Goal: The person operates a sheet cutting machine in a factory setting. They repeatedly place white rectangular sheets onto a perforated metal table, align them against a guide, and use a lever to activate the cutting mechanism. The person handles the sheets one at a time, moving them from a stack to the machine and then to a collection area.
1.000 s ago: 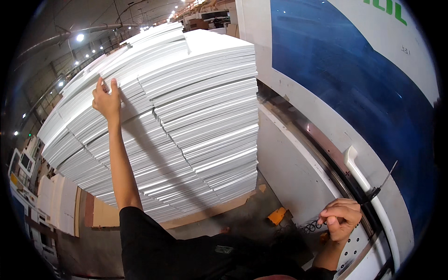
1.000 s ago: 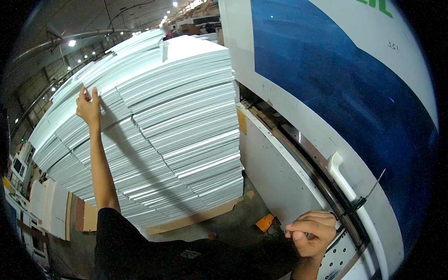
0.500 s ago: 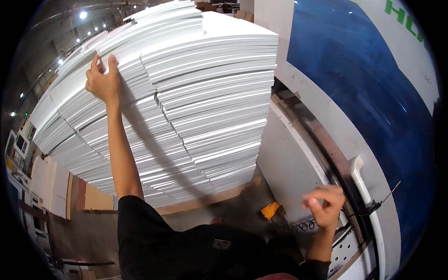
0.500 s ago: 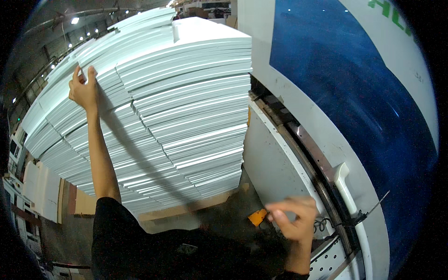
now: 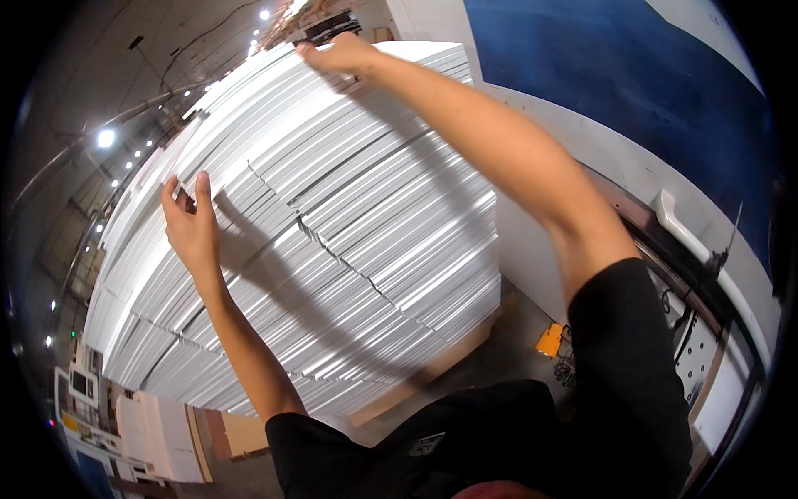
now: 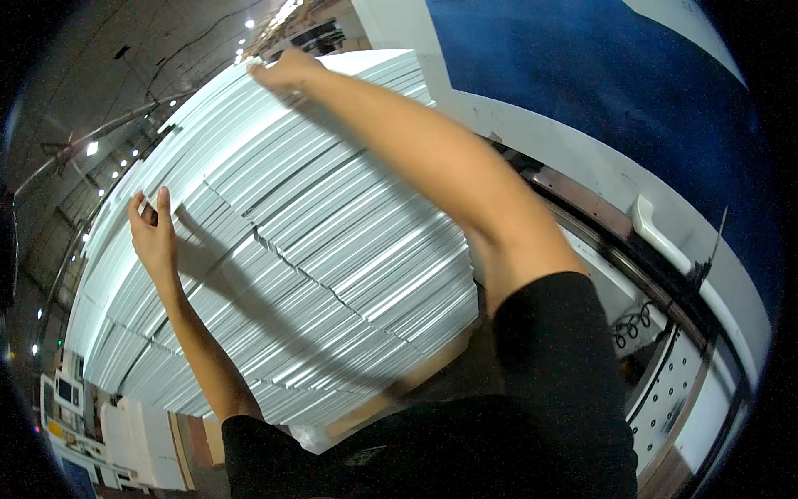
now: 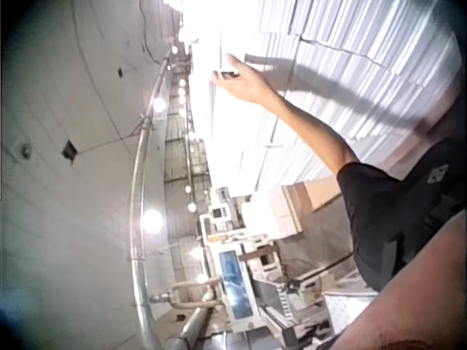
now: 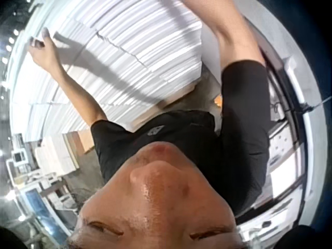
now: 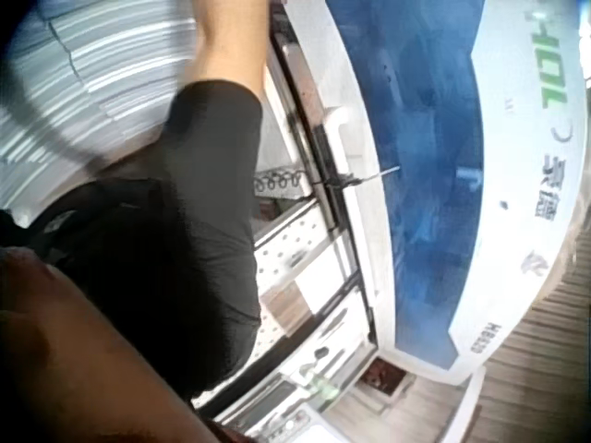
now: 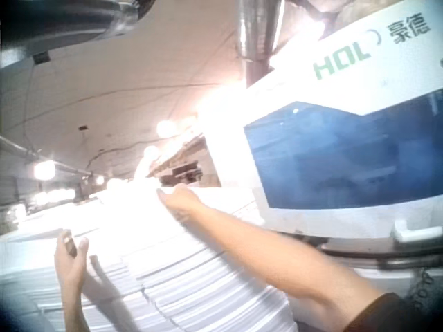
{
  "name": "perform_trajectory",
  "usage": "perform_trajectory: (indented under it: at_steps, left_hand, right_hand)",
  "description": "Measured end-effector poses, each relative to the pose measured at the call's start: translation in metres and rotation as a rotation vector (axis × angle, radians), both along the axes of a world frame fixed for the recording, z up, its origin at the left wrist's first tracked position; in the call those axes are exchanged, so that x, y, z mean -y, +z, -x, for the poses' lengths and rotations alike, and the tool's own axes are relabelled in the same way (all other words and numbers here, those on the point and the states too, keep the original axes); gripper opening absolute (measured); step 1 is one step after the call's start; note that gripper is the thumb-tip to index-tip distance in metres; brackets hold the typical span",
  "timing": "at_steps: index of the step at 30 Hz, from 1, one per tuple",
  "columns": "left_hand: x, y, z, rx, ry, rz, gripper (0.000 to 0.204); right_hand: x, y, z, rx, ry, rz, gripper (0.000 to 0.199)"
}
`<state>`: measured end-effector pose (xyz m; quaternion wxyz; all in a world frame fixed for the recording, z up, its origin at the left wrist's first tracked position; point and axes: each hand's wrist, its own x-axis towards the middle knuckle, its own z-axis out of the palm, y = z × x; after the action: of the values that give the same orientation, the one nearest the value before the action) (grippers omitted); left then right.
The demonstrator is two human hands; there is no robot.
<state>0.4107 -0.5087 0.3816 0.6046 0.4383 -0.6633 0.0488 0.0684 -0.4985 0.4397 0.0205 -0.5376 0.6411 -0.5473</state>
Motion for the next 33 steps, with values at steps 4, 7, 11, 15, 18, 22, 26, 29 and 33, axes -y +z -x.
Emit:
perform_trajectory:
  at_steps: [4, 7, 11, 15, 18, 22, 26, 29, 33]
  left_hand:
    - [-0.017, -0.002, 0.012, -0.065, 0.092, 0.051, 0.073]
    - [-0.015, 0.003, 0.001, -0.107, 0.147, 0.076, 0.073]
    - [-0.046, 0.007, 0.007, -0.166, -0.062, -0.001, 0.064]
    - [-0.065, -0.015, 0.006, -0.292, -0.269, 0.164, 0.056]
    - [-0.057, -0.043, -0.006, -0.214, -0.357, 0.413, 0.046]
    - [-0.018, -0.026, -0.050, -0.037, -0.460, 0.753, 0.035]
    - [-0.022, -0.002, -0.011, 0.103, -0.758, 0.680, 0.087]
    - [-0.032, -0.003, 0.023, -0.051, -0.882, 0.711, 0.095]
    - [-0.012, 0.001, 0.013, -0.015, -0.597, 0.931, 0.085]
  right_hand:
    - [0.005, -0.003, -0.014, 0.091, -0.027, -0.025, 0.085]
    - [-0.002, 0.001, -0.033, 0.155, 0.012, 0.007, 0.078]
    - [-0.028, 0.005, -0.013, 0.050, -0.076, 0.047, 0.043]
    - [-0.084, -0.007, -0.017, 0.104, 0.051, 0.093, 0.043]
    - [-0.123, -0.014, -0.008, 0.127, 0.188, 0.175, 0.043]
    - [-0.136, -0.024, -0.034, 0.424, 0.125, 0.150, 0.067]
    - [-0.130, -0.063, -0.082, 0.914, 0.409, 0.267, 0.120]
    - [-0.119, -0.066, -0.121, 0.899, 0.617, 0.278, 0.125]
    - [-0.115, -0.043, -0.171, 0.898, 0.513, 0.286, 0.123]
